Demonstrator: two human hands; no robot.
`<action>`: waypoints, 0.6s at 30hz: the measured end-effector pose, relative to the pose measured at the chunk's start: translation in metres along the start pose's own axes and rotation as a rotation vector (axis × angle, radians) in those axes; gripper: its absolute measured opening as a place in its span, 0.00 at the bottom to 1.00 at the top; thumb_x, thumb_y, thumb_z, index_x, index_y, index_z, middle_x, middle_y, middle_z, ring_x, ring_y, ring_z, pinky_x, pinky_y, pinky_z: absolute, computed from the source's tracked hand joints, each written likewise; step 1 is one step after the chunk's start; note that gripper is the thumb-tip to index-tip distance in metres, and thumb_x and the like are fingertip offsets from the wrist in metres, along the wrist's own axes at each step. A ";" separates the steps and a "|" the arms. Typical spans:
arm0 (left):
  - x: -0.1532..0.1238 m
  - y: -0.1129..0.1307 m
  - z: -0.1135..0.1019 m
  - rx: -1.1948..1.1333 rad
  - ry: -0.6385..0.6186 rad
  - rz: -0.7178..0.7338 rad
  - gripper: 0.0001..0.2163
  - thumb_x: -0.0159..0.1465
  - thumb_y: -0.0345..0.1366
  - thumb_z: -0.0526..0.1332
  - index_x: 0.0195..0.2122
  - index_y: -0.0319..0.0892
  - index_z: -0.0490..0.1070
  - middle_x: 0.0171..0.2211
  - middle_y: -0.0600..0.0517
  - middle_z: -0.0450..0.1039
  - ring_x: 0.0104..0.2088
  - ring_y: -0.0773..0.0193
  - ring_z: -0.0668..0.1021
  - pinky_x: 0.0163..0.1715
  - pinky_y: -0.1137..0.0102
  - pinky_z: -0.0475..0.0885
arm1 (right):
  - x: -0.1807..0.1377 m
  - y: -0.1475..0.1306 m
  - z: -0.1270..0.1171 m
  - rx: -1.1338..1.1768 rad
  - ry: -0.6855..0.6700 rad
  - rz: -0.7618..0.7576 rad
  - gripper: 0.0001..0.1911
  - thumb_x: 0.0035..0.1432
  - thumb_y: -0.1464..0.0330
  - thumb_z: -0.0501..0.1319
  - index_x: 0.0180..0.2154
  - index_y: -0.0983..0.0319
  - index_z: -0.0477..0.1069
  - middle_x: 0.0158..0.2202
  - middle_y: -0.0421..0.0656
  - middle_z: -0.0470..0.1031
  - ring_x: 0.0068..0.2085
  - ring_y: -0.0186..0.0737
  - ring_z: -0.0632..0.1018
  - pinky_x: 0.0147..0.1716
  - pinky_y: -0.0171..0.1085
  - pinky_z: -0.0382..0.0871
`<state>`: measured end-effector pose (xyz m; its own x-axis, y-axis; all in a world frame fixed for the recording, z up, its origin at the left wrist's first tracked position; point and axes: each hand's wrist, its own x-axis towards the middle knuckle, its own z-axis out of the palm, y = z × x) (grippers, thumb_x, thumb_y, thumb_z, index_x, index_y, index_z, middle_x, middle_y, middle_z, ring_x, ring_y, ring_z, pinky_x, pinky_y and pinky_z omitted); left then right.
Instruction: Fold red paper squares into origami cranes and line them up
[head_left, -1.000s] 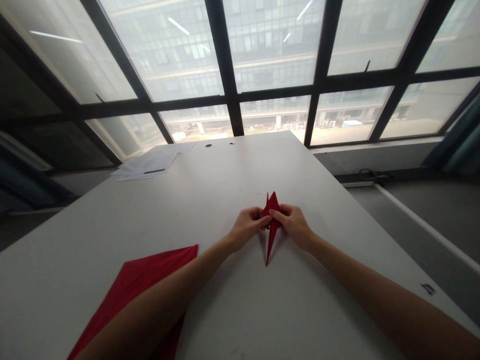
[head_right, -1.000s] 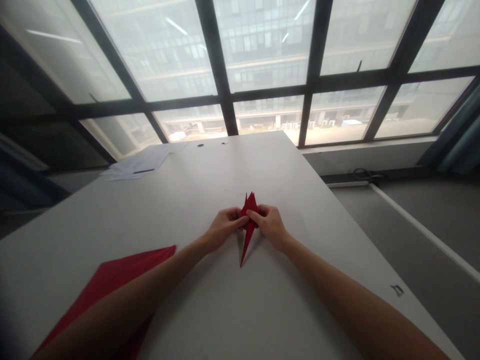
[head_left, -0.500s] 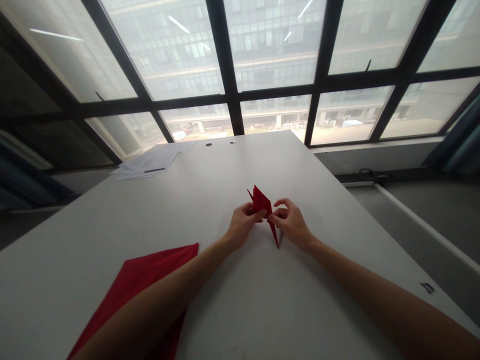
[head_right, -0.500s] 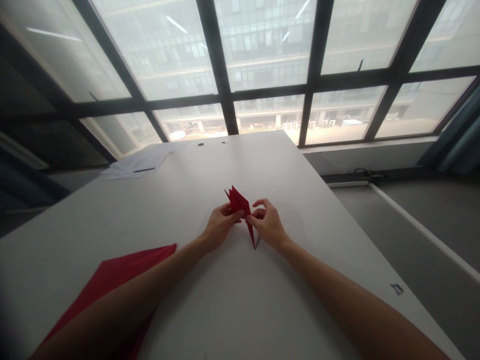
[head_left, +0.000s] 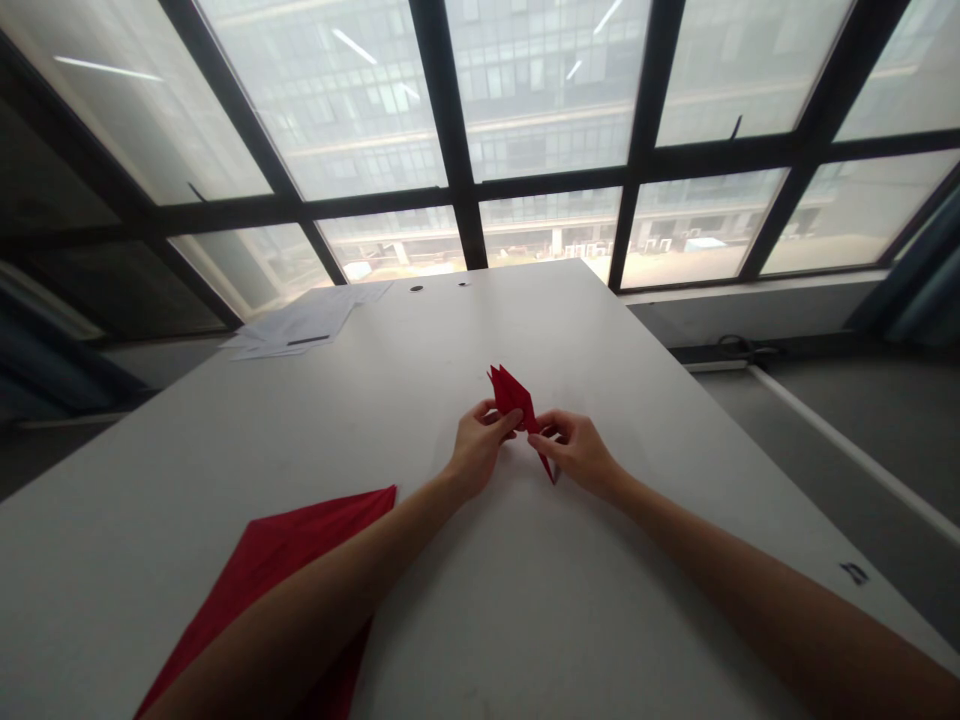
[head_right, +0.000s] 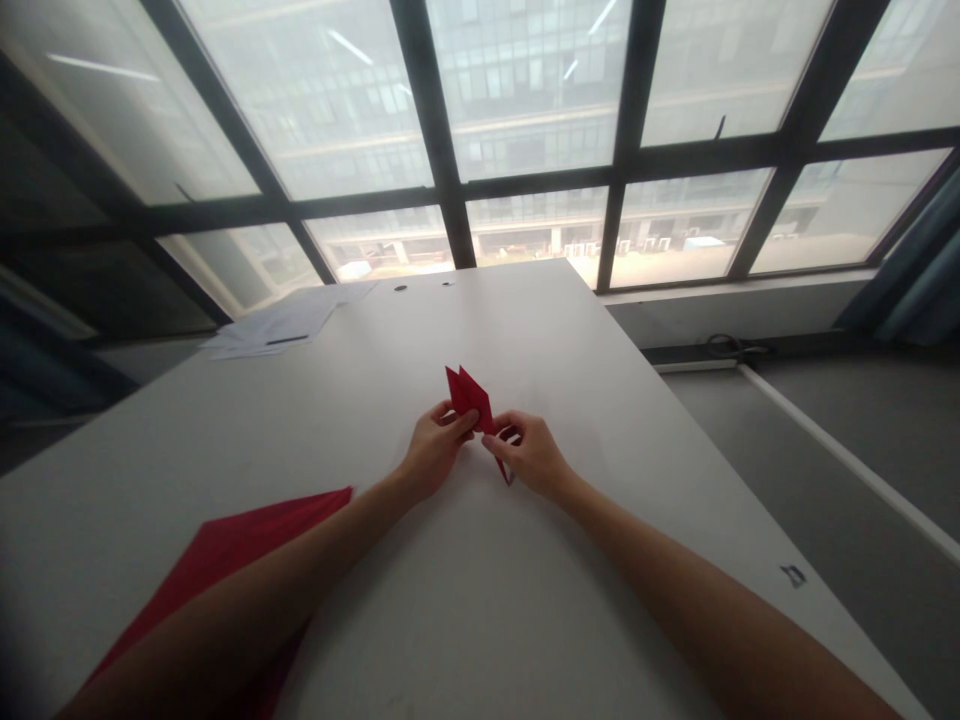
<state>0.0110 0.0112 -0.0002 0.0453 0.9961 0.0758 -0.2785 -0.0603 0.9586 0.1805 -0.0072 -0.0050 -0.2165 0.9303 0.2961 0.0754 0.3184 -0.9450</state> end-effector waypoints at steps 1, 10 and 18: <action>0.000 0.000 0.000 -0.008 0.001 -0.006 0.18 0.51 0.40 0.74 0.39 0.38 0.74 0.34 0.47 0.80 0.31 0.65 0.78 0.34 0.70 0.68 | 0.000 0.000 0.001 -0.026 -0.006 -0.005 0.11 0.54 0.63 0.66 0.38 0.62 0.76 0.34 0.44 0.78 0.32 0.39 0.75 0.30 0.37 0.70; -0.001 -0.001 0.002 0.083 0.019 0.041 0.16 0.52 0.41 0.74 0.36 0.37 0.75 0.30 0.50 0.77 0.28 0.66 0.77 0.30 0.71 0.66 | -0.004 -0.004 -0.001 -0.420 0.156 -0.136 0.04 0.53 0.74 0.61 0.30 0.59 0.72 0.32 0.41 0.74 0.32 0.38 0.74 0.33 0.37 0.68; -0.001 0.000 0.004 0.133 0.007 -0.003 0.17 0.51 0.43 0.74 0.35 0.38 0.76 0.28 0.50 0.77 0.26 0.67 0.75 0.29 0.71 0.65 | 0.004 -0.001 -0.027 -0.495 0.122 -0.256 0.03 0.59 0.69 0.62 0.33 0.57 0.74 0.32 0.43 0.76 0.33 0.41 0.74 0.35 0.40 0.67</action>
<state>0.0150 0.0101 0.0009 0.0393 0.9967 0.0713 -0.1487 -0.0647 0.9868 0.2055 0.0012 0.0010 -0.1757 0.8173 0.5488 0.4887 0.5563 -0.6721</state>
